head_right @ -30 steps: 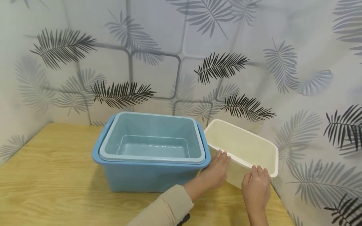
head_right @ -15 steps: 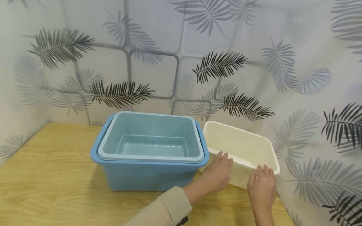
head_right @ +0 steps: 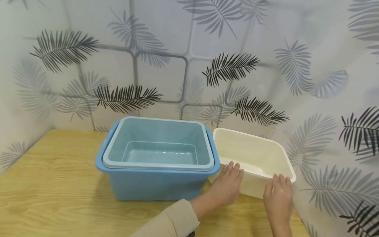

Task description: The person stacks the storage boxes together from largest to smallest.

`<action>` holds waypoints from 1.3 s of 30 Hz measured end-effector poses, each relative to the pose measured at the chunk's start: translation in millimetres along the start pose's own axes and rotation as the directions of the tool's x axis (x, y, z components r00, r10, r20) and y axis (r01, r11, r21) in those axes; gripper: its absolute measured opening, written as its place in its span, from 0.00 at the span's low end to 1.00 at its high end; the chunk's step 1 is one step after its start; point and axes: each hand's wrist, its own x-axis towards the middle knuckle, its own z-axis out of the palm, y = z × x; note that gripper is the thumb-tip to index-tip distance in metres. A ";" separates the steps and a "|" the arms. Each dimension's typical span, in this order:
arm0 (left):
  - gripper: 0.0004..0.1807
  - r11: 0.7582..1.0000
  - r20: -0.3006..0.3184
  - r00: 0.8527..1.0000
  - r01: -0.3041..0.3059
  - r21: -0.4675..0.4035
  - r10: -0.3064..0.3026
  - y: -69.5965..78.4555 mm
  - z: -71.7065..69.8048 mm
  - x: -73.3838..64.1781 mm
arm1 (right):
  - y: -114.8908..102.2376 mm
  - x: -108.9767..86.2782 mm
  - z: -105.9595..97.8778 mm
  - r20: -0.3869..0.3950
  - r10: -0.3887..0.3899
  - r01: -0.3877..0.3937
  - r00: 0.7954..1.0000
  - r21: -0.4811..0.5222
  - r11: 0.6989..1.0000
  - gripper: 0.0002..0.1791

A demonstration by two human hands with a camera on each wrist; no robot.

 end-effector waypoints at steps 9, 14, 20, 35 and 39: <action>0.29 0.999 -0.019 0.999 -0.041 0.019 0.042 4.5 -2.4 -5.1 | 7.7 3.5 -2.2 -0.018 -0.043 0.043 0.999 -0.023 0.999 0.16; 0.28 0.997 -0.080 0.996 -0.040 0.061 0.045 2.2 -4.1 -4.3 | 15.7 10.4 -2.7 -0.075 -0.108 0.108 0.991 0.001 0.994 0.13; 0.27 0.991 -0.125 0.992 -0.018 0.130 0.035 -9.8 -4.8 -2.8 | 38.0 27.0 -8.9 0.070 -0.249 0.227 0.966 0.226 0.947 0.16; 0.06 0.905 -0.165 0.982 -0.008 0.426 0.087 -17.6 0.2 -3.5 | 66.1 44.1 -11.2 0.250 -0.432 0.420 0.867 0.101 0.902 0.20; 0.05 0.921 -0.178 0.980 -0.013 0.389 0.089 -16.9 -0.2 -1.9 | 69.1 44.8 -12.5 0.230 -0.438 0.441 0.869 0.040 0.897 0.14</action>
